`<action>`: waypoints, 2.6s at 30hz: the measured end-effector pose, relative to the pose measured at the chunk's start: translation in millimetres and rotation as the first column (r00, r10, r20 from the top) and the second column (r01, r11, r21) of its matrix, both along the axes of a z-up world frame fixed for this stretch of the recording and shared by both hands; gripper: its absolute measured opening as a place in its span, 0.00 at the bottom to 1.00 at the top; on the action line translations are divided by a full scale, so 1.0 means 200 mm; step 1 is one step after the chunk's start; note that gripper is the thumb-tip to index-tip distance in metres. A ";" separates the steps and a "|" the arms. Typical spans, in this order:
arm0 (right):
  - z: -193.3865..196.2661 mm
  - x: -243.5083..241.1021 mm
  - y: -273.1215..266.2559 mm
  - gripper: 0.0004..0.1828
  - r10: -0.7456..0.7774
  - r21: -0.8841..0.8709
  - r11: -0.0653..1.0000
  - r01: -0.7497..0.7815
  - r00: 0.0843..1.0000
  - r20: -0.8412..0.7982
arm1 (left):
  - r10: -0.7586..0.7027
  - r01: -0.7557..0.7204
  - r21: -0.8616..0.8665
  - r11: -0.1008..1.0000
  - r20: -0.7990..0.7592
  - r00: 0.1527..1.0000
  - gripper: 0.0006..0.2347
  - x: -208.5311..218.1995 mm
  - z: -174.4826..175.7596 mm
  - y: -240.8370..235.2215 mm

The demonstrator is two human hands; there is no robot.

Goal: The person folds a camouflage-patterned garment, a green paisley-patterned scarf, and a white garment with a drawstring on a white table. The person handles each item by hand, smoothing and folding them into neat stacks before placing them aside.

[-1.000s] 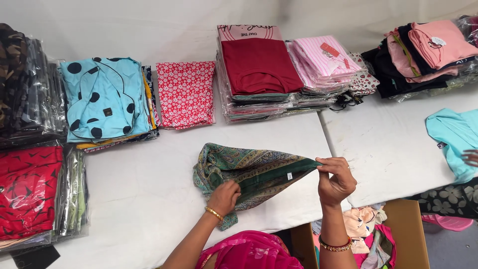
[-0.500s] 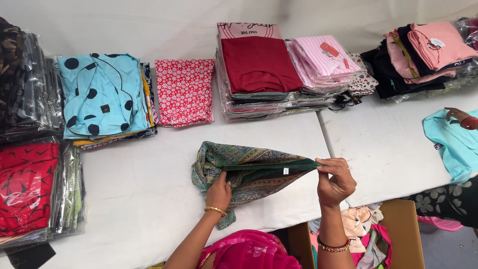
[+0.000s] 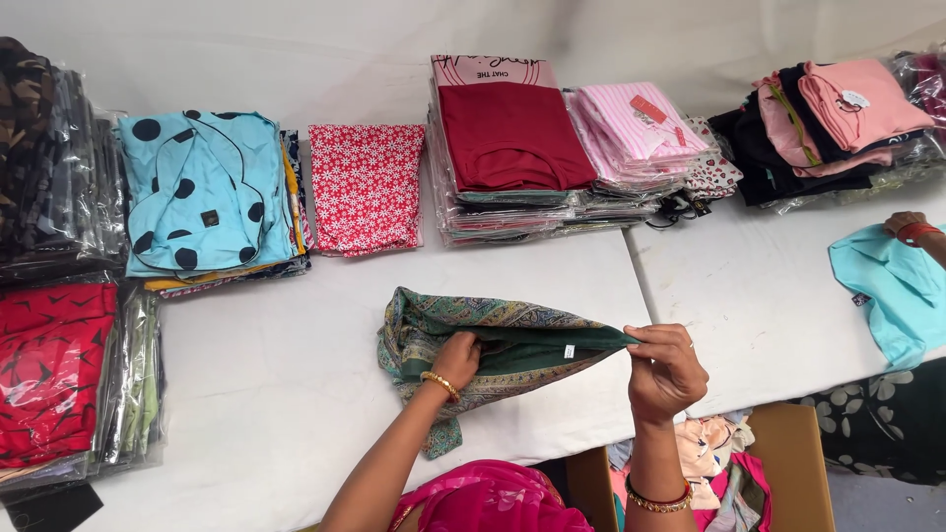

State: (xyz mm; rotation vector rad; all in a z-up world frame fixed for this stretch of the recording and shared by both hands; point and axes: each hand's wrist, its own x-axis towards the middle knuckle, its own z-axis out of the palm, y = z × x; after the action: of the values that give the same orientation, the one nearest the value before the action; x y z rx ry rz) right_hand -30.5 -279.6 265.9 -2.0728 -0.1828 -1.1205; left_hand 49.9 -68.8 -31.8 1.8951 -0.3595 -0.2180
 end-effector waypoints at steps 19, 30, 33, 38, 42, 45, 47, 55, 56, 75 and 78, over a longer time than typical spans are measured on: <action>0.00 -0.04 -0.04 0.12 0.004 0.076 0.997 -0.005 1.000 0.018 | -0.375 -0.004 0.710 0.705 0.377 0.847 0.15 0.27 -0.11 -0.06; -0.07 0.00 -0.36 0.10 -0.265 0.137 0.955 0.261 0.964 0.008 | -0.410 -0.026 0.647 0.762 0.513 0.754 0.10 0.08 0.17 0.53; -0.11 0.05 -0.37 0.10 -0.318 0.138 0.937 0.319 0.948 -0.033 | -0.420 0.063 0.592 0.804 0.489 0.764 0.09 -0.01 0.37 0.61; -0.14 0.15 -0.38 0.10 -0.247 0.165 0.955 0.245 0.969 -0.008 | -0.511 0.157 0.653 0.741 0.396 0.763 0.09 -0.06 0.53 0.73; -0.21 0.22 -0.46 0.10 -0.249 0.136 0.959 0.247 0.969 -0.004 | -0.564 0.204 0.658 0.725 0.396 0.725 0.08 -0.10 0.61 0.82; -0.26 0.25 -0.52 0.10 -0.249 0.155 0.956 0.248 0.968 -0.011 | -0.538 0.180 0.606 0.775 0.482 0.691 0.06 -0.13 0.65 0.86; -0.28 0.26 -0.54 0.10 -0.250 0.174 0.953 0.249 0.968 -0.017 | -0.520 0.163 0.585 0.794 0.517 0.680 0.05 -0.15 0.70 0.87; -0.31 0.37 -0.74 0.10 -0.348 0.123 0.930 0.347 0.937 -0.017 | -0.449 -0.010 0.505 0.863 0.778 0.440 0.09 -0.16 1.25 0.92; -0.32 0.41 -0.76 0.10 -0.351 0.124 0.929 0.350 0.936 -0.017 | -0.451 -0.008 0.505 0.863 0.777 0.439 0.09 -0.12 1.31 0.93; 0.38 0.88 -0.18 0.09 -0.085 0.085 0.993 0.076 0.991 0.103 | -0.128 -0.874 0.220 0.434 0.975 0.182 0.09 0.19 1.96 1.29; 0.35 0.87 -0.15 0.08 -0.023 -0.038 0.999 0.026 0.996 0.081 | -0.147 -0.906 0.228 0.355 0.971 0.187 0.10 0.14 1.98 1.33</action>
State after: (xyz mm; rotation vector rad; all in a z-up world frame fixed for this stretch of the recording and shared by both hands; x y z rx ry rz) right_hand 142.9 -309.3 335.9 -2.0709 -0.2209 -1.2255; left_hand 78.2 198.1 364.5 2.8650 -0.3709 1.6584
